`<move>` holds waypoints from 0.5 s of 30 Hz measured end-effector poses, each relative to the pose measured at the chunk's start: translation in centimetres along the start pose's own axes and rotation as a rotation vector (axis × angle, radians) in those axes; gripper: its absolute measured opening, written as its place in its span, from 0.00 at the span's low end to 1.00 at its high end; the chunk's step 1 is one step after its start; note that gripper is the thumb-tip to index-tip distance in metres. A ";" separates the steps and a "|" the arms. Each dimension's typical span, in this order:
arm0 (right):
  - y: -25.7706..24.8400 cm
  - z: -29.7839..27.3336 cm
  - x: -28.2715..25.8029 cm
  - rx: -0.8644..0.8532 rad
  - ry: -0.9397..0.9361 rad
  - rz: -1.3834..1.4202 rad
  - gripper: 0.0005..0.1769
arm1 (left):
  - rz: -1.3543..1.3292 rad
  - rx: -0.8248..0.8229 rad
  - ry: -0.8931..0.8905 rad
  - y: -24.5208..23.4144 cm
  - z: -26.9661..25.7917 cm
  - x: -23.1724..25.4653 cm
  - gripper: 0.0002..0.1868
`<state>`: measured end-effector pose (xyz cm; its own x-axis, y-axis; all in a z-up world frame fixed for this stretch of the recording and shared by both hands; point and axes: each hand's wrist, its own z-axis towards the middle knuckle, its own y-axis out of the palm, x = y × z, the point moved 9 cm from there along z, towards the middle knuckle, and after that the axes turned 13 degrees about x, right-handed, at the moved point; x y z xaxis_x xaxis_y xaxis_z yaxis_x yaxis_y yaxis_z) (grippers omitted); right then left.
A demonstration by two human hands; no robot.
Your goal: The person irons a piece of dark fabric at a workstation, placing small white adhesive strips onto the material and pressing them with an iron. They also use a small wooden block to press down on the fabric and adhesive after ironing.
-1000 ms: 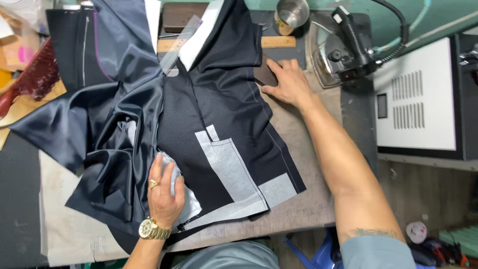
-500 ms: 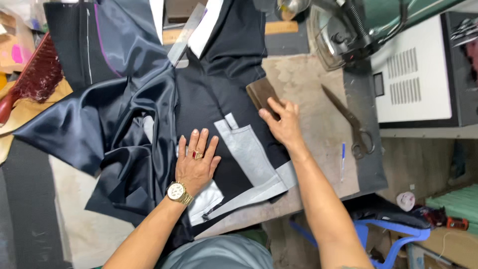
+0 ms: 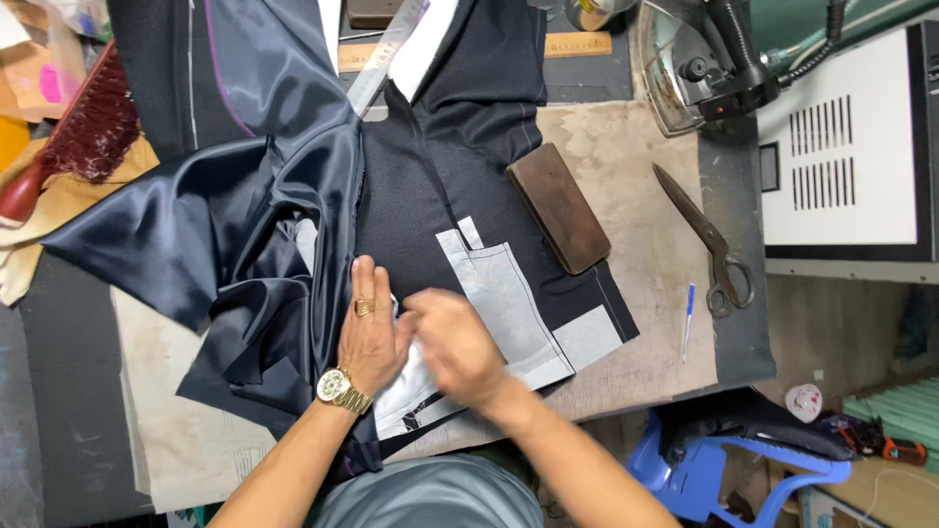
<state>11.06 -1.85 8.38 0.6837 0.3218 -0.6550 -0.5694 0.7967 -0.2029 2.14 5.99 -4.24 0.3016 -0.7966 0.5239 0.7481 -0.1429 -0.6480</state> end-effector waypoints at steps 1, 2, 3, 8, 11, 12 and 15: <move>0.9 -0.5 -0.1 -0.002 -0.001 0.011 0.12 | 0.011 0.003 -0.004 -0.4 -0.1 -0.4 0.38; 2.8 -1.3 -0.1 -0.110 0.016 -0.022 0.15 | -0.016 -0.037 -0.026 -0.6 -0.5 -0.9 0.40; 4.5 -2.3 0.0 -0.217 0.031 -0.056 0.20 | -0.044 -0.077 -0.049 -0.7 -1.0 -1.3 0.42; 7.0 -7.1 1.8 -0.369 0.099 -0.142 0.31 | -0.060 -0.105 -0.085 -2.6 0.2 -2.8 0.31; 5.7 -5.9 0.9 -0.299 0.096 -0.079 0.26 | -0.080 0.071 -0.206 -5.1 1.7 -3.2 0.22; 5.0 -5.2 0.4 -0.265 0.085 -0.044 0.22 | -0.054 0.234 -0.292 -6.8 2.1 -3.7 0.19; 2.5 -3.3 -0.5 -0.188 0.076 -0.002 0.13 | -0.085 0.310 -0.223 -7.3 5.4 -0.3 0.21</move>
<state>7.81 -1.75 5.78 0.6526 0.2745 -0.7062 -0.6479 0.6853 -0.3324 -0.26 10.42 3.30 0.3260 -0.6374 0.6981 0.9089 0.0082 -0.4170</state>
